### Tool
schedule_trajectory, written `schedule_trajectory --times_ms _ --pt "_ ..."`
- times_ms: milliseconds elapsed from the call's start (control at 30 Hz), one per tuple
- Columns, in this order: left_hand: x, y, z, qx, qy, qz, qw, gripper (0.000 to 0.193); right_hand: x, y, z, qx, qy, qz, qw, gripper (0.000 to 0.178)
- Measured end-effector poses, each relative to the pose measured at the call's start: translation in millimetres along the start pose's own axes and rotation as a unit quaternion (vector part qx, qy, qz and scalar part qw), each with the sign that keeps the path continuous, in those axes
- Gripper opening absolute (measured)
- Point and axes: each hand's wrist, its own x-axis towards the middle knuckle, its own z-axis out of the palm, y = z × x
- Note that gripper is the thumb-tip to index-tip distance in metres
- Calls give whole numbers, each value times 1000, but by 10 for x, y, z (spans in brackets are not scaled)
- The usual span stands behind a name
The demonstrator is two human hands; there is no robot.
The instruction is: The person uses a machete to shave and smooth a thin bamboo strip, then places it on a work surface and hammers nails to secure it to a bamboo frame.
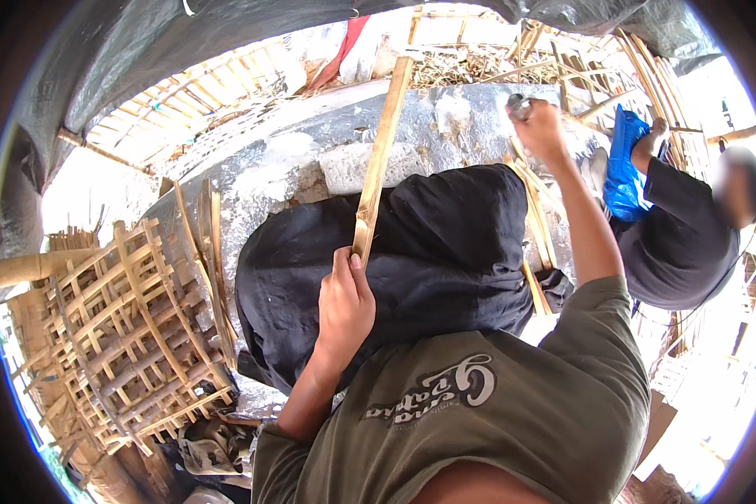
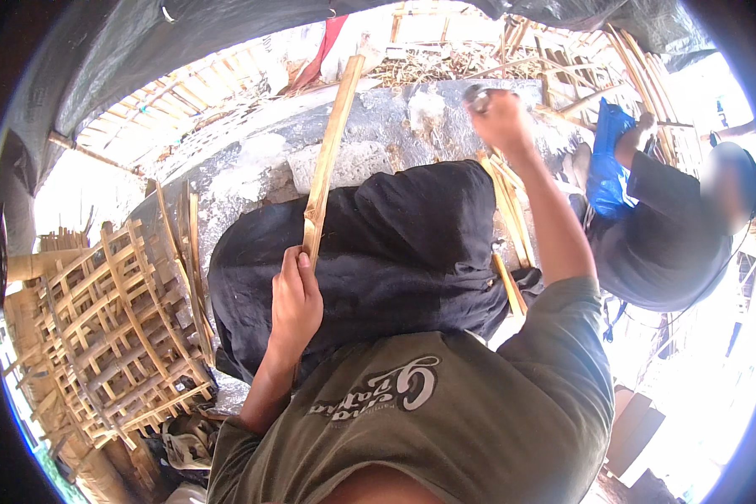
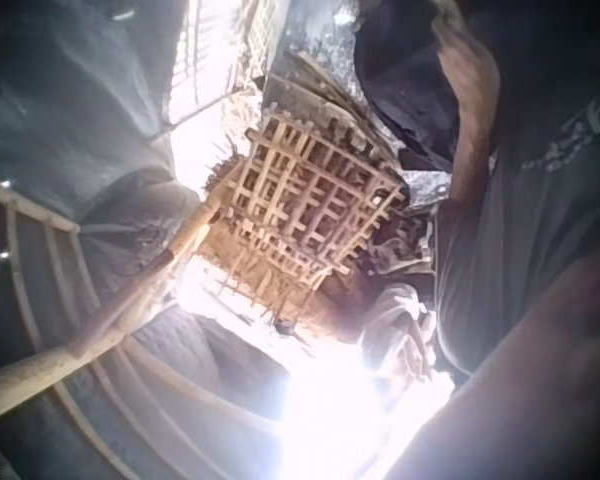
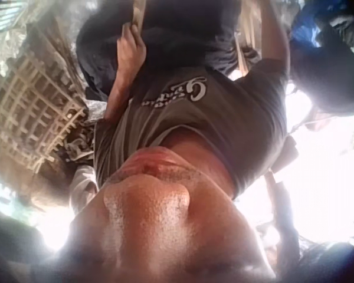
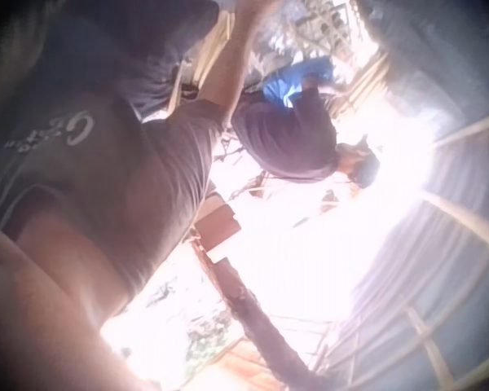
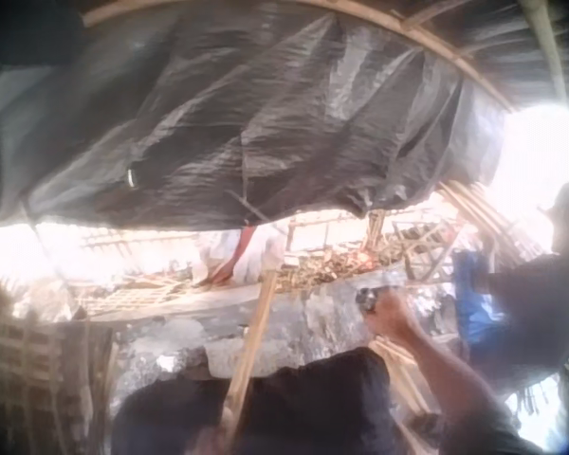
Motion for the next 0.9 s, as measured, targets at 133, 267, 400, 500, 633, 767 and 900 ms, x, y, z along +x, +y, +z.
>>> schedule_trajectory --times_ms 133,267,400,500,633,767,900 --pt "-8 14 112 -10 -18 24 999 15 -476 -438 94 -42 -24 -144 988 17" --pt "-94 114 179 20 -41 16 999 16 -696 -759 205 -119 -55 -205 970 18" --pt "-165 85 161 18 -49 14 999 16 -673 -883 192 -171 -63 -216 959 20" --pt "-197 73 142 5 -58 23 998 16 -603 -767 260 -169 -44 -214 961 19" --pt "-172 146 125 -6 -70 27 997 15 -508 -594 329 -173 8 -240 955 19" --pt "-138 126 110 -2 -62 60 996 13 -423 -581 255 -205 0 -239 949 15" --pt "-109 142 40 8 -69 54 996 11 -229 -483 273 -211 6 -218 953 13"
